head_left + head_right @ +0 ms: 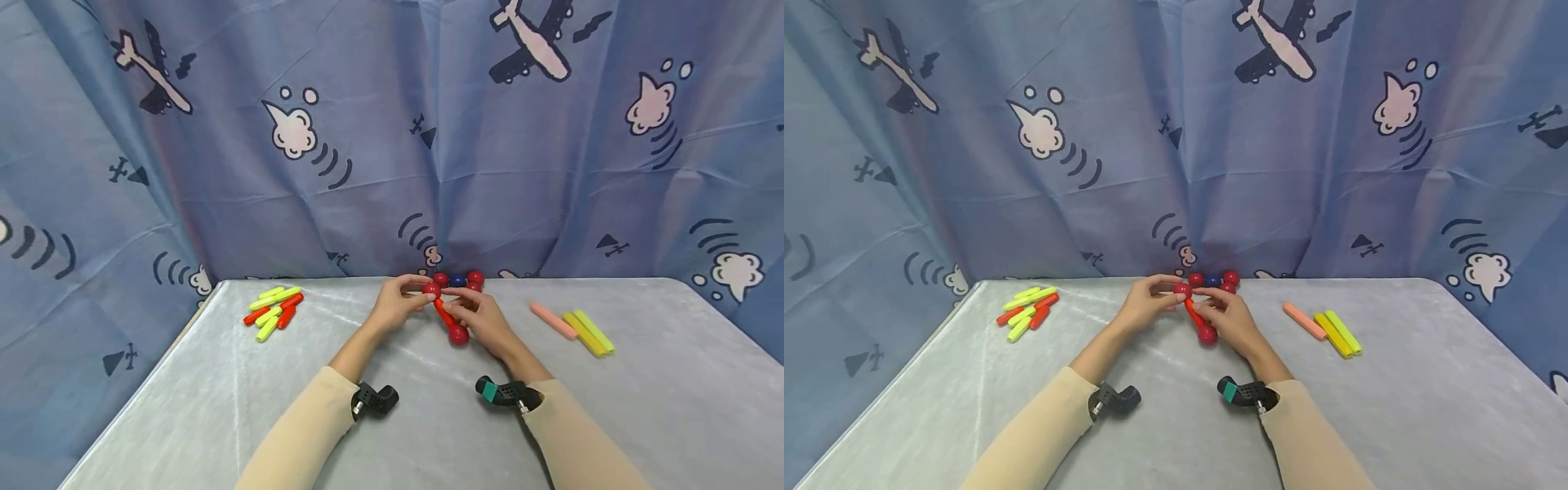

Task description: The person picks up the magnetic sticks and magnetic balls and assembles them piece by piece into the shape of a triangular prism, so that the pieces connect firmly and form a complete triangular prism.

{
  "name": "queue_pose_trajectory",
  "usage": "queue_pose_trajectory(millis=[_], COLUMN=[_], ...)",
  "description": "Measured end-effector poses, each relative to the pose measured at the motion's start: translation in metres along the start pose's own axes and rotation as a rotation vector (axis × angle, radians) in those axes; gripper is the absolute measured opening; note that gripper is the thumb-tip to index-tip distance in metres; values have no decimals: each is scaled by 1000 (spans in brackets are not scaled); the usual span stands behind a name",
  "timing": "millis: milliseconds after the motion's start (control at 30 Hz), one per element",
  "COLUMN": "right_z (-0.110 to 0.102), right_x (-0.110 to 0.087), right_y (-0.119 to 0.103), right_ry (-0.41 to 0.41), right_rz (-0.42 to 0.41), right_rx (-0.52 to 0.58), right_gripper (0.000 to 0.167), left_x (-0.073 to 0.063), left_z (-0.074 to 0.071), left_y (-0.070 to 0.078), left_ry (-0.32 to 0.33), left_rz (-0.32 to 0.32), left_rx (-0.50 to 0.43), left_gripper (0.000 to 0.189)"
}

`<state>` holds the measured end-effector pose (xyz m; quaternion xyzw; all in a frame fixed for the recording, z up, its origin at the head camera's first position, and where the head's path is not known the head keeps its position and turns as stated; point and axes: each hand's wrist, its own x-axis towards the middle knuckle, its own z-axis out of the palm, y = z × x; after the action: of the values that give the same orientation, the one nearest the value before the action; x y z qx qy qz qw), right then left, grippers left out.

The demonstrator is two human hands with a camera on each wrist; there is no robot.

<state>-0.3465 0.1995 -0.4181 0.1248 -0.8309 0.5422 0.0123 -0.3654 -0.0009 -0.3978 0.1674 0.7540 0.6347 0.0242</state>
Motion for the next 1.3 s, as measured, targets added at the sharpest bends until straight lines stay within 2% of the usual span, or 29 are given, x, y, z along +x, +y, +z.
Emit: queue_pose_trajectory(millis=[100,200,267,333,433,500,567,667,700,733,800,900,967,1100,1233,1300], right_z=[-3,-4,-3,-3,-3,-4,-5,-6,-5,-5,-3,-3,-3,-3,-3,-4], right_x=[0,0,0,0,-1,-2,-2,-2,-2,-1,0,1,0,-1,-1,-2], right_y=[0,1,1,1,2,2,1,0,0,-1,-1,0,0,-1,1,1], right_ry=[-37,-68,-64,-50,-16,-2,6,5,3,-2,-3,10,16,9,14,20], right_rz=[1,-10,-11,-10,10,18,23,27,29,28,33,40,42,33,35,41], right_rx=[11,27,50,76,109,117,120,124,128,130,145,171,193,229,239,233], right_gripper=[52,58,56,55,54,54,54,55,55,56,57,57,57,57,57,56], left_x=[-2,-5,-10,-17,-30,-38,-44,-54,-57,-60,-65,-68,-70,-71,-70,-68], left_z=[3,1,-6,-15,-34,-52,-73,-106,-117,-126,-140,-150,-153,-154,-154,-150], left_y=[7,9,10,12,15,17,15,11,9,8,6,4,3,3,4,6], left_ry=[-38,-49,-41,-38,-20,44,178,392,441,464,459,415,391,386,437,440], left_rz=[8,18,30,36,39,35,16,-113,-171,-235,-340,-404,-404,-376,-301,-226], left_rx=[46,174,328,523,759,888,1004,1147,1174,1192,1198,1181,1172,1161,1129,1051], left_gripper=[35,35,35,34,32,30,27,20,20,20,23,29,31,28,19,15])
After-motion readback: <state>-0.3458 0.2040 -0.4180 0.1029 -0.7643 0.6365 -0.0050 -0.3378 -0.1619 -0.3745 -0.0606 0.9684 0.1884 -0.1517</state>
